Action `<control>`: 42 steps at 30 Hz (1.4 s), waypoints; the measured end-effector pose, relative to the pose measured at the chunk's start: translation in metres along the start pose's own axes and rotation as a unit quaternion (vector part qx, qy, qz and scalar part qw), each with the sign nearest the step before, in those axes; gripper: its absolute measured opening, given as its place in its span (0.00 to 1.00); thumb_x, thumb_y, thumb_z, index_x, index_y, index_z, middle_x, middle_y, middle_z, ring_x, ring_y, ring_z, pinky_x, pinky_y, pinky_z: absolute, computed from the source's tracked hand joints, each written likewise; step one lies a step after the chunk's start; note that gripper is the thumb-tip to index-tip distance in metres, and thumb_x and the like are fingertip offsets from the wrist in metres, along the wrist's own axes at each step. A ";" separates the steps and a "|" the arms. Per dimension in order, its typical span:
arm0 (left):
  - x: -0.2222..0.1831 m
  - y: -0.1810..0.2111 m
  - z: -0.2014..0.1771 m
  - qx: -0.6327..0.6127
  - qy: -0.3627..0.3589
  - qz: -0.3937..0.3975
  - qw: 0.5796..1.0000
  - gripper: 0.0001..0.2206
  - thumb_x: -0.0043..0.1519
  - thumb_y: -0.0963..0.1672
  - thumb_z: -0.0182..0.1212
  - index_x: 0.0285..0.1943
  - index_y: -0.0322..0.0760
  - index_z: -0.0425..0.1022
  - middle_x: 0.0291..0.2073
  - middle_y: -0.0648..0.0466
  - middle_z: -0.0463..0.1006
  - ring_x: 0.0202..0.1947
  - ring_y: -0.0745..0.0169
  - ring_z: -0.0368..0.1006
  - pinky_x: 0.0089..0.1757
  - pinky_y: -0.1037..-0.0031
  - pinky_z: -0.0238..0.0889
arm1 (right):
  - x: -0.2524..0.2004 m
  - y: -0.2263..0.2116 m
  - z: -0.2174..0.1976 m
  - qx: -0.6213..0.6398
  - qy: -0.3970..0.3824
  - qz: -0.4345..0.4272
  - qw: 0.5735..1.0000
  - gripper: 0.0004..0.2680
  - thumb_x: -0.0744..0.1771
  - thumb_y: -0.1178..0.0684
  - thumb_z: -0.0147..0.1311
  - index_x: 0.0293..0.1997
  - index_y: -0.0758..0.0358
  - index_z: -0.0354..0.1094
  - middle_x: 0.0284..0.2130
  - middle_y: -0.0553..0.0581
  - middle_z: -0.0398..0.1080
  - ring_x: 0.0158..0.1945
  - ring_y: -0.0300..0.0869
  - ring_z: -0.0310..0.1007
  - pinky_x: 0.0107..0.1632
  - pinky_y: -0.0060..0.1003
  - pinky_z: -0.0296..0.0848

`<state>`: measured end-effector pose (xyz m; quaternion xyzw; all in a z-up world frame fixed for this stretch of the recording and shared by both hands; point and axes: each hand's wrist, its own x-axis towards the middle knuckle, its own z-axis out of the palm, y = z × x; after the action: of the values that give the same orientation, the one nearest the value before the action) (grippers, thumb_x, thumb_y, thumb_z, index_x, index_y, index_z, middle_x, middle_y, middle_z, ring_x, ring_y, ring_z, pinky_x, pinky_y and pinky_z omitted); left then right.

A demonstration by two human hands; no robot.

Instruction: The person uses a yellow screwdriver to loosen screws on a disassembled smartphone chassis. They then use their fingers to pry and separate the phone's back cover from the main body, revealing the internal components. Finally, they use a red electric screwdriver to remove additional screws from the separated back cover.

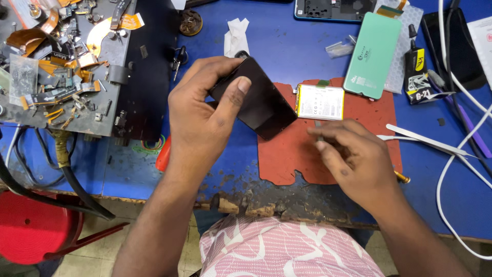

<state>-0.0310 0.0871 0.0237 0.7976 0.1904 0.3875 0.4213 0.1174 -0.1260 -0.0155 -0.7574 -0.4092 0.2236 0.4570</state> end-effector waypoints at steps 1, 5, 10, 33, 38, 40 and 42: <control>0.001 -0.001 0.001 0.000 0.005 -0.004 1.000 0.09 0.70 0.40 0.65 0.56 0.29 0.79 0.49 0.51 0.81 0.49 0.66 0.78 0.51 0.76 0.71 | 0.004 -0.002 0.002 0.011 -0.006 0.030 0.999 0.11 0.66 0.63 0.57 0.54 0.67 0.75 0.45 0.55 0.73 0.41 0.35 0.75 0.39 0.29 0.75; 0.000 -0.005 0.004 -0.024 0.023 -0.025 0.999 0.07 0.70 0.38 0.64 0.55 0.28 0.79 0.48 0.51 0.80 0.48 0.68 0.77 0.51 0.78 0.71 | 0.014 -0.008 0.004 0.024 -0.008 0.045 0.999 0.12 0.66 0.62 0.59 0.56 0.66 0.74 0.46 0.55 0.71 0.41 0.33 0.73 0.42 0.26 0.76; -0.009 -0.010 0.013 -0.273 0.040 -0.141 0.951 0.08 0.71 0.39 0.60 0.56 0.27 0.74 0.46 0.53 0.77 0.44 0.70 0.75 0.47 0.76 0.74 | 0.014 -0.006 -0.001 0.098 0.079 0.009 0.992 0.09 0.66 0.65 0.60 0.51 0.71 0.73 0.49 0.55 0.70 0.47 0.34 0.77 0.48 0.25 0.80; -0.047 -0.033 0.029 -0.340 -0.136 -0.177 0.913 0.11 0.62 0.39 0.70 0.44 0.31 0.69 0.43 0.52 0.77 0.44 0.66 0.76 0.49 0.72 0.73 | 0.023 -0.073 -0.072 -0.039 0.148 -0.105 0.983 0.08 0.63 0.66 0.65 0.45 0.72 0.74 0.42 0.59 0.73 0.39 0.36 0.77 0.42 0.25 0.81; -0.039 -0.015 0.029 -0.075 -0.184 -0.052 0.979 0.16 0.56 0.41 0.75 0.47 0.31 0.72 0.39 0.51 0.77 0.38 0.61 0.77 0.43 0.73 0.71 | 0.033 -0.090 -0.078 -0.113 0.086 -0.155 0.978 0.09 0.62 0.65 0.67 0.45 0.71 0.75 0.40 0.59 0.75 0.38 0.36 0.77 0.41 0.27 0.79; -0.036 -0.005 0.034 -0.032 -0.179 -0.022 0.983 0.19 0.55 0.42 0.77 0.48 0.30 0.71 0.39 0.49 0.76 0.39 0.56 0.76 0.43 0.71 0.70 | 0.035 -0.094 -0.073 -0.154 0.065 -0.176 0.970 0.11 0.61 0.63 0.68 0.45 0.69 0.76 0.38 0.59 0.76 0.37 0.37 0.77 0.39 0.28 0.78; -0.034 0.004 0.038 -0.027 -0.162 0.017 0.986 0.21 0.54 0.41 0.76 0.51 0.30 0.70 0.43 0.46 0.76 0.44 0.52 0.76 0.46 0.69 0.70 | 0.035 -0.098 -0.064 -0.185 0.051 -0.196 0.962 0.11 0.61 0.61 0.69 0.45 0.65 0.77 0.39 0.57 0.76 0.35 0.37 0.77 0.37 0.29 0.76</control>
<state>-0.0226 0.0439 -0.0017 0.8410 0.0958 0.2653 0.4617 0.1424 -0.1058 0.1022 -0.7439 -0.5606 0.0112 0.3637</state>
